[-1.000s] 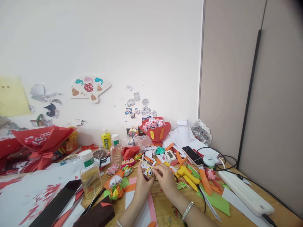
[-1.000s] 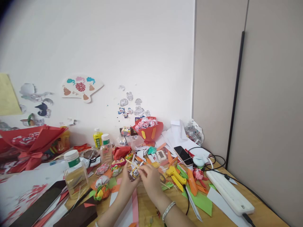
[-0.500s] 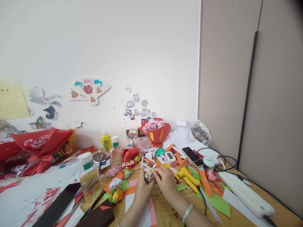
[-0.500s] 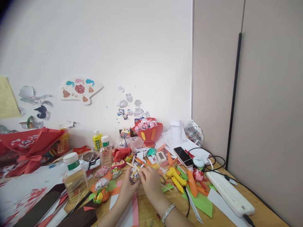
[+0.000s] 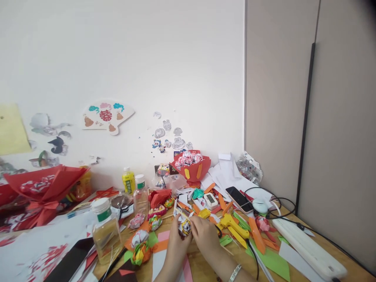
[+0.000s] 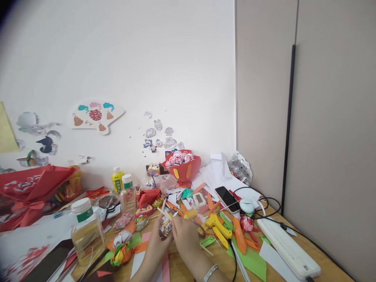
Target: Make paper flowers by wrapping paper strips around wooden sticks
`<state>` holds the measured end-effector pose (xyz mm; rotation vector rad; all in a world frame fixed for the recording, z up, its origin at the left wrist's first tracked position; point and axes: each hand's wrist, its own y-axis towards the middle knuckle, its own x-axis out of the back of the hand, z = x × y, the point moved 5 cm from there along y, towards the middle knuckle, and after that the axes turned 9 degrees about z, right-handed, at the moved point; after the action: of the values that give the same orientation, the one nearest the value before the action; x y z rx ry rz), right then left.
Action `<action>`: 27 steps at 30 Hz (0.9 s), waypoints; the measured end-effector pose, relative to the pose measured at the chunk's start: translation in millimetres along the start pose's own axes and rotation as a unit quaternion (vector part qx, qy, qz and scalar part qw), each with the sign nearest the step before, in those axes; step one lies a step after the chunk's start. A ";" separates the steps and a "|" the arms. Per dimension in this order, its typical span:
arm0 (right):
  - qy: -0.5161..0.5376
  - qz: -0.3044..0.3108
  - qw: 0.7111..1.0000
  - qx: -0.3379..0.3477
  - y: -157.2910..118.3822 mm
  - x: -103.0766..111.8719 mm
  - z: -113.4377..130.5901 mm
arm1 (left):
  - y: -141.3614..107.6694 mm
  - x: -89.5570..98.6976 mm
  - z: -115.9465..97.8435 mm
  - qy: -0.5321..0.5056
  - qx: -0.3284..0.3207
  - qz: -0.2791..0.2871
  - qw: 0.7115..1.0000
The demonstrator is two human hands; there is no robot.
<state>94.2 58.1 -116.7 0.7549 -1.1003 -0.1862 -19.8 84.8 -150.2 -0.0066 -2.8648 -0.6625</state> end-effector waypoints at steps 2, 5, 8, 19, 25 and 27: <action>-0.031 -0.005 0.999 0.017 -0.5 -3.6 1.3 | 0.1 -0.1 4.8 -0.006 0.010 0.000 1.000; -0.056 -0.017 0.998 0.032 -1.3 -11.0 1.5 | 0.4 -0.2 13.5 -0.018 0.021 -0.002 1.000; -0.047 -0.025 0.998 0.043 -1.4 -17.7 0.4 | 0.1 2.7 18.0 -0.010 0.028 -0.030 0.999; -0.068 0.067 0.995 -0.011 1.5 -17.3 -4.2 | 0.7 0.7 10.0 0.001 0.003 -0.013 1.000; -0.107 0.061 0.992 0.008 3.2 -18.4 -2.4 | 1.8 0.2 16.6 -0.002 0.014 -0.012 1.000; -0.110 0.066 0.992 -0.005 4.0 -23.3 -4.5 | 2.5 1.0 16.7 0.005 0.014 -0.014 1.000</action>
<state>86.3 74.6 -132.4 0.6616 -1.3532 -0.1652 -23.9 94.3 -163.6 0.0419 -2.8695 -0.6274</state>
